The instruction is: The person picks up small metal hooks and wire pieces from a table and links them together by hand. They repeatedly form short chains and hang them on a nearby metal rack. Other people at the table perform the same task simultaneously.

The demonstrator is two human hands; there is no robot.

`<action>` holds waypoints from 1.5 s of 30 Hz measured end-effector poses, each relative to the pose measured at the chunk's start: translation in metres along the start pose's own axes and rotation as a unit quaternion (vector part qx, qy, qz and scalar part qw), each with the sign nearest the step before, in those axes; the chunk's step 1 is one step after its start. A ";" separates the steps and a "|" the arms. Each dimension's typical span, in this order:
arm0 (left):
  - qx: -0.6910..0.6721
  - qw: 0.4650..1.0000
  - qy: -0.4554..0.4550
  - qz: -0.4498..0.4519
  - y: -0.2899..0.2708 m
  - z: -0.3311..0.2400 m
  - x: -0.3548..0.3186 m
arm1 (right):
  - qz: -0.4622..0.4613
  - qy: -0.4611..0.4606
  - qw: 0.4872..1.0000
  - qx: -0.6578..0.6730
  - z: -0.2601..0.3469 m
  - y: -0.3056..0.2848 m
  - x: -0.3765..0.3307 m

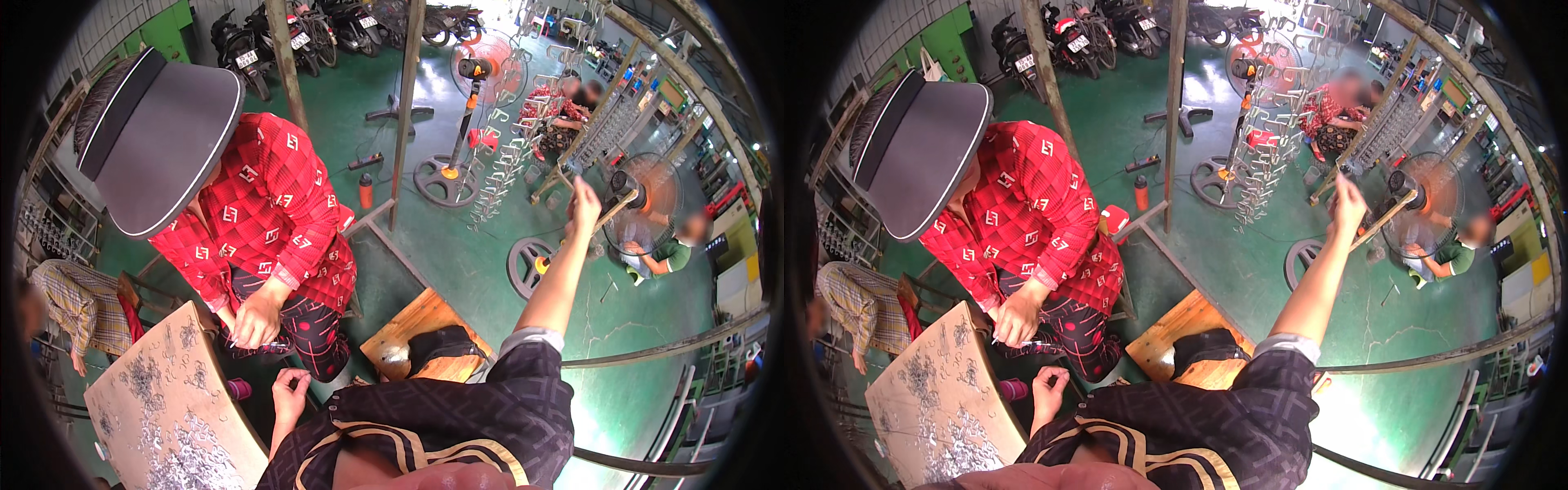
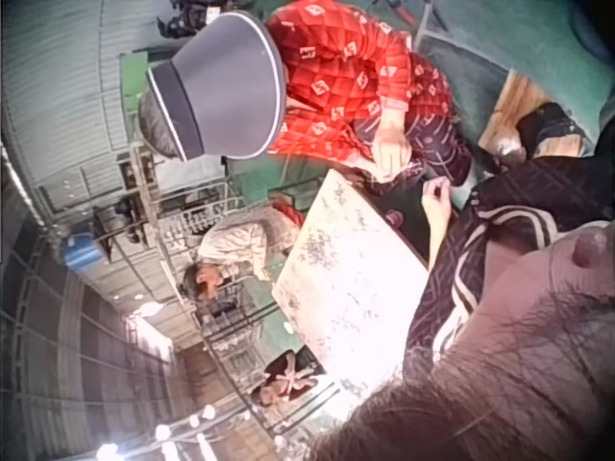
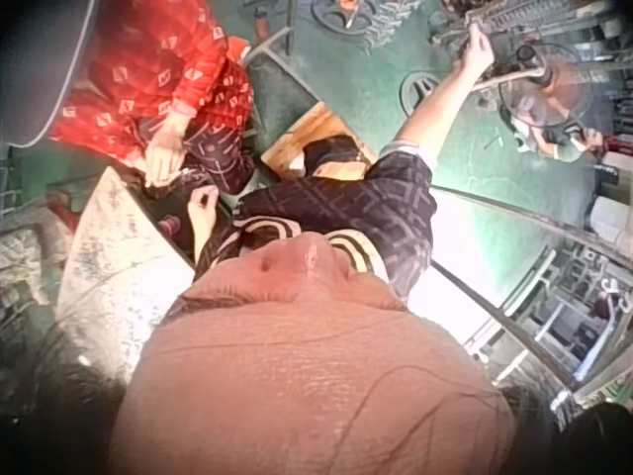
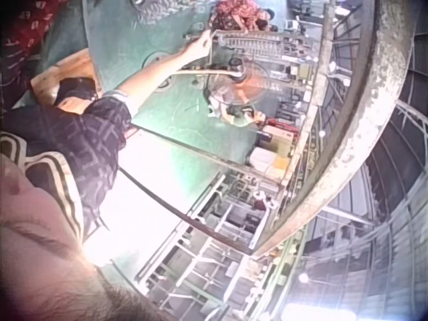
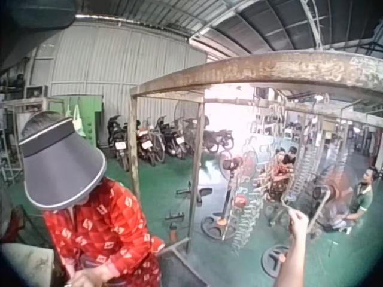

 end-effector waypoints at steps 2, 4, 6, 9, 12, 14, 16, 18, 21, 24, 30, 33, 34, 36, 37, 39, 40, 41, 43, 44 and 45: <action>0.001 1.000 0.007 0.000 0.001 0.000 0.002 | -0.015 0.049 0.998 -0.031 -0.051 -0.018 -0.012; 0.004 1.000 0.010 -0.003 0.000 0.001 0.004 | -0.015 0.091 0.994 -0.058 -0.095 -0.032 -0.035; 0.006 1.000 0.008 0.001 0.000 -0.003 0.006 | -0.011 0.135 0.987 -0.085 -0.131 -0.042 -0.064; 0.004 1.000 0.009 0.003 -0.001 -0.005 0.008 | 0.017 0.204 0.973 -0.107 -0.184 -0.047 -0.098; 0.010 1.000 0.008 0.003 -0.004 -0.009 0.007 | 0.053 0.206 0.964 -0.162 -0.206 -0.037 -0.140; 0.015 1.000 0.005 0.002 -0.005 -0.010 0.007 | 0.090 0.191 0.956 -0.204 -0.224 -0.032 -0.166; 0.019 1.000 -0.001 0.000 -0.007 -0.006 0.006 | 0.129 0.152 0.954 -0.224 -0.239 -0.026 -0.200; 0.021 0.999 -0.048 -0.006 -0.008 0.025 -0.002 | 0.158 0.098 0.954 -0.236 -0.246 -0.021 -0.239; 0.105 0.986 -0.128 -0.004 -0.018 0.097 -0.031 | 0.180 0.038 0.951 -0.248 -0.219 -0.014 -0.301; 0.305 0.924 -0.221 0.062 -0.031 0.213 -0.091 | 0.282 0.054 0.928 -0.236 -0.198 -0.011 -0.353; 0.304 0.880 -0.343 0.127 -0.044 0.295 -0.164 | 0.496 -0.046 0.839 -0.218 -0.171 -0.022 -0.421; 0.273 0.885 -0.356 0.123 -0.045 0.305 -0.166 | 0.539 -0.098 0.803 -0.233 -0.167 -0.026 -0.436; 0.267 0.886 -0.359 0.121 -0.047 0.307 -0.166 | 0.564 -0.084 0.790 -0.224 -0.165 -0.027 -0.442; 0.251 0.891 -0.360 0.120 -0.047 0.306 -0.167 | 0.585 -0.096 0.770 -0.236 -0.166 -0.027 -0.449; 0.243 0.893 -0.358 0.120 -0.046 0.306 -0.166 | 0.594 -0.101 0.760 -0.243 -0.165 -0.028 -0.452; 0.232 0.898 -0.356 0.118 -0.044 0.306 -0.164 | 0.606 -0.103 0.752 -0.238 -0.161 -0.024 -0.458; 0.227 0.899 -0.354 0.119 -0.043 0.306 -0.163 | 0.610 -0.103 0.749 -0.237 -0.158 -0.024 -0.459; 0.226 0.900 -0.354 0.120 -0.046 0.307 -0.164 | 0.600 -0.100 0.758 -0.234 -0.159 -0.026 -0.461; 0.220 0.902 -0.349 0.124 -0.045 0.307 -0.165 | 0.577 -0.093 0.778 -0.231 -0.164 -0.031 -0.464; 0.218 0.903 -0.348 0.125 -0.044 0.307 -0.166 | 0.575 -0.088 0.779 -0.234 -0.163 -0.033 -0.466; 0.218 0.903 -0.347 0.126 -0.044 0.309 -0.166 | 0.572 -0.082 0.781 -0.238 -0.162 -0.036 -0.468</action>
Point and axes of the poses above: each hand's wrist, its own x-axis towards the middle knuckle, its own y-axis out of the palm, z = x × y, the point moved 3 cm from there along x, towards the middle knuckle, and after that the axes turned 15 degrees about -z, right-handed, at the moved point
